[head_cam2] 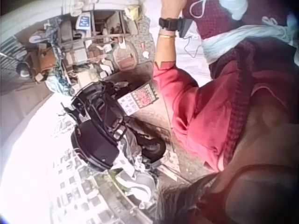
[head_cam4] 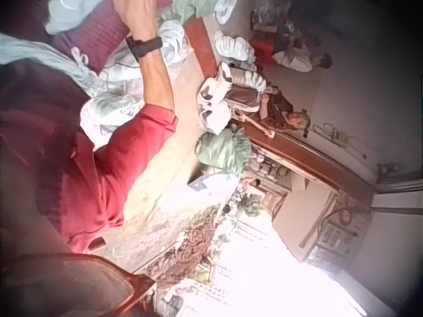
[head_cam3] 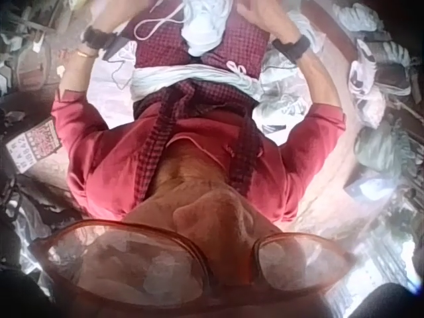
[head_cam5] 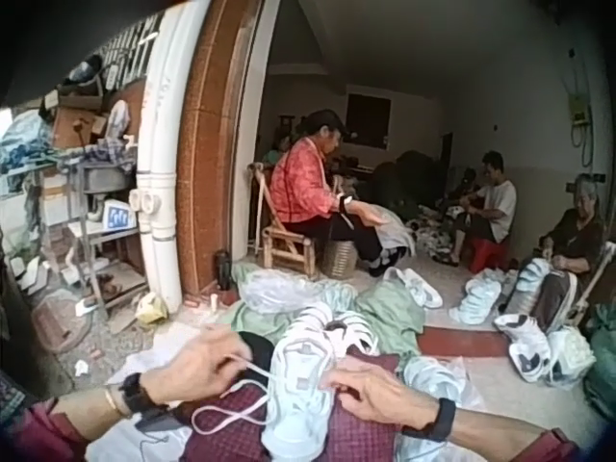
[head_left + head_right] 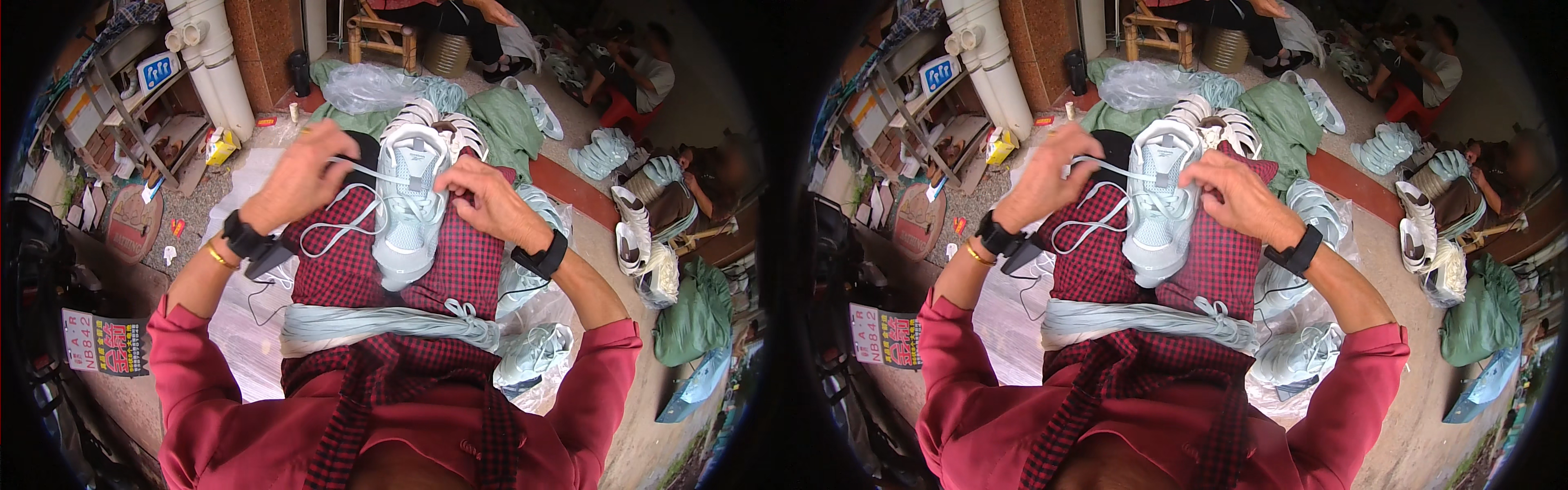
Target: Lacing a pair of light blue athletic shoes.
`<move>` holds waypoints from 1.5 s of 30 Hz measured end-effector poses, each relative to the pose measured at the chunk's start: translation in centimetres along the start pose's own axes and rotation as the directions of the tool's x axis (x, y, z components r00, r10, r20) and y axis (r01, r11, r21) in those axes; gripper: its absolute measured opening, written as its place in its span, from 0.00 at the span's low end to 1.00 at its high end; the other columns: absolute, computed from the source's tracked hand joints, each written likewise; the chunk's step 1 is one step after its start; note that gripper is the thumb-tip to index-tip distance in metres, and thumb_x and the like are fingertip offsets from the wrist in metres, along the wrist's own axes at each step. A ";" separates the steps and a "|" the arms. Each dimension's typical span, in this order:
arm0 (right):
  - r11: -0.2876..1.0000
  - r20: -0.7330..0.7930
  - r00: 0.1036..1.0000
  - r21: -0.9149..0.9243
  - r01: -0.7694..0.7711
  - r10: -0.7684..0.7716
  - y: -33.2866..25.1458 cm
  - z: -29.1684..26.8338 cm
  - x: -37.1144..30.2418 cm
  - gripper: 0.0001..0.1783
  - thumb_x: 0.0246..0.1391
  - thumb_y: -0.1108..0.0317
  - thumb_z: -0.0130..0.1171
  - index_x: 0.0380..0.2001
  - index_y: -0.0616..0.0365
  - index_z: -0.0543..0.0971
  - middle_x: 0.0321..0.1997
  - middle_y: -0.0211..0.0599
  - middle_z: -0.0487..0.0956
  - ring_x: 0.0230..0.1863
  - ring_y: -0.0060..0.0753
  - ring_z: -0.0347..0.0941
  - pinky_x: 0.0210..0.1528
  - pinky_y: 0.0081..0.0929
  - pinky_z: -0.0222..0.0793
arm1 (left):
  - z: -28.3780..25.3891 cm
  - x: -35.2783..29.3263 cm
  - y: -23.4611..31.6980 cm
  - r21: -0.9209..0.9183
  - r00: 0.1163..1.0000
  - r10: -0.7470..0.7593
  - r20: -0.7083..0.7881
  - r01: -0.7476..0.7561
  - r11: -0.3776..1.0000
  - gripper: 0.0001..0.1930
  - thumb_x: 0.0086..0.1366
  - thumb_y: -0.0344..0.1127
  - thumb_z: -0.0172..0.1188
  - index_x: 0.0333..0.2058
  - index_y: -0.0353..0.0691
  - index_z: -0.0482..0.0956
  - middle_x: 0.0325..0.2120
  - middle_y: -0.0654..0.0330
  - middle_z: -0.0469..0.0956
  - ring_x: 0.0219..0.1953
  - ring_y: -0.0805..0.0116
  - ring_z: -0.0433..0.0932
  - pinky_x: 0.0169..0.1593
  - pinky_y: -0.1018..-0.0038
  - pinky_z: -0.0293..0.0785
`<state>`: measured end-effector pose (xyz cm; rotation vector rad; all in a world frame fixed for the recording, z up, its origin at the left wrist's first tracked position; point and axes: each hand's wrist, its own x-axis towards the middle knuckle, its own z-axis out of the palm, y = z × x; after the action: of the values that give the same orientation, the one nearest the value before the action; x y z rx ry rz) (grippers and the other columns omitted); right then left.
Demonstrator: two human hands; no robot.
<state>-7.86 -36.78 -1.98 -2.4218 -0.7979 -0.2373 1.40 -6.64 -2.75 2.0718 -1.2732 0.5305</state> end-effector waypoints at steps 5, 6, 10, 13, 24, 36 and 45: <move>0.963 0.087 0.995 -0.258 0.076 -0.056 -0.3 1.0 -0.3 0.07 0.47 0.77 0.60 0.32 0.58 0.78 0.36 0.39 0.71 0.38 0.40 0.72 0.37 0.37 0.70 | 3.0 1.4 -0.2 0.047 0.989 -0.105 0.106 0.101 0.994 0.10 0.53 0.23 0.61 0.35 0.34 0.75 0.36 0.52 0.72 0.44 0.50 0.73 0.51 0.63 0.70; 0.962 0.089 0.994 -0.261 0.084 -0.063 -0.1 0.8 -0.5 0.07 0.47 0.77 0.60 0.32 0.58 0.78 0.36 0.39 0.71 0.38 0.40 0.72 0.37 0.37 0.70 | 3.2 1.5 -0.3 0.051 0.989 -0.107 0.099 0.102 0.993 0.10 0.53 0.23 0.61 0.35 0.34 0.75 0.36 0.52 0.72 0.44 0.50 0.73 0.51 0.63 0.70; 0.971 0.227 0.970 0.198 -0.137 0.091 -0.7 -0.9 -1.0 0.08 0.48 0.73 0.63 0.26 0.58 0.73 0.38 0.30 0.69 0.37 0.25 0.68 0.35 0.22 0.65 | 3.4 1.7 -0.2 0.043 0.973 -0.099 0.207 0.092 0.995 0.10 0.50 0.23 0.60 0.34 0.33 0.75 0.36 0.52 0.71 0.45 0.49 0.73 0.55 0.62 0.67; 0.960 0.182 0.977 0.237 -0.150 0.108 -0.6 -1.8 -0.6 0.07 0.46 0.77 0.61 0.30 0.58 0.74 0.40 0.32 0.69 0.38 0.25 0.68 0.36 0.22 0.66 | 3.4 1.8 -0.4 0.072 0.976 -0.055 0.210 0.041 0.997 0.08 0.50 0.26 0.60 0.31 0.33 0.77 0.35 0.50 0.72 0.43 0.47 0.72 0.52 0.62 0.70; 0.993 0.040 0.994 -0.061 0.104 -0.102 0.3 0.7 -0.7 0.08 0.48 0.73 0.62 0.33 0.62 0.76 0.33 0.38 0.70 0.37 0.41 0.73 0.36 0.34 0.70 | 3.9 1.6 -0.8 -0.004 0.991 -0.035 0.133 0.036 0.999 0.04 0.54 0.26 0.59 0.29 0.32 0.76 0.34 0.49 0.73 0.41 0.49 0.73 0.54 0.64 0.67; 0.992 -0.359 0.929 -0.042 -0.115 0.093 -1.1 1.5 0.8 0.06 0.51 0.77 0.59 0.34 0.62 0.79 0.27 0.37 0.74 0.23 0.31 0.71 0.28 0.29 0.68 | 3.1 2.0 -0.1 -0.238 0.953 -0.233 0.196 0.277 0.931 0.05 0.62 0.29 0.58 0.33 0.33 0.74 0.20 0.57 0.72 0.24 0.68 0.72 0.31 0.69 0.71; 0.912 -0.247 0.899 0.290 -0.288 0.363 -1.3 0.8 1.4 0.03 0.54 0.76 0.59 0.30 0.64 0.80 0.27 0.36 0.79 0.29 0.26 0.75 0.34 0.23 0.71 | 3.1 1.1 -0.8 -0.260 0.959 -0.216 0.182 0.259 0.930 0.08 0.61 0.33 0.62 0.31 0.33 0.77 0.18 0.60 0.73 0.21 0.72 0.70 0.27 0.71 0.69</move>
<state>-7.47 -34.75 -1.59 -2.1700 -0.2574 -0.3366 2.65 -9.26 -4.47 2.0121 -1.0853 0.0772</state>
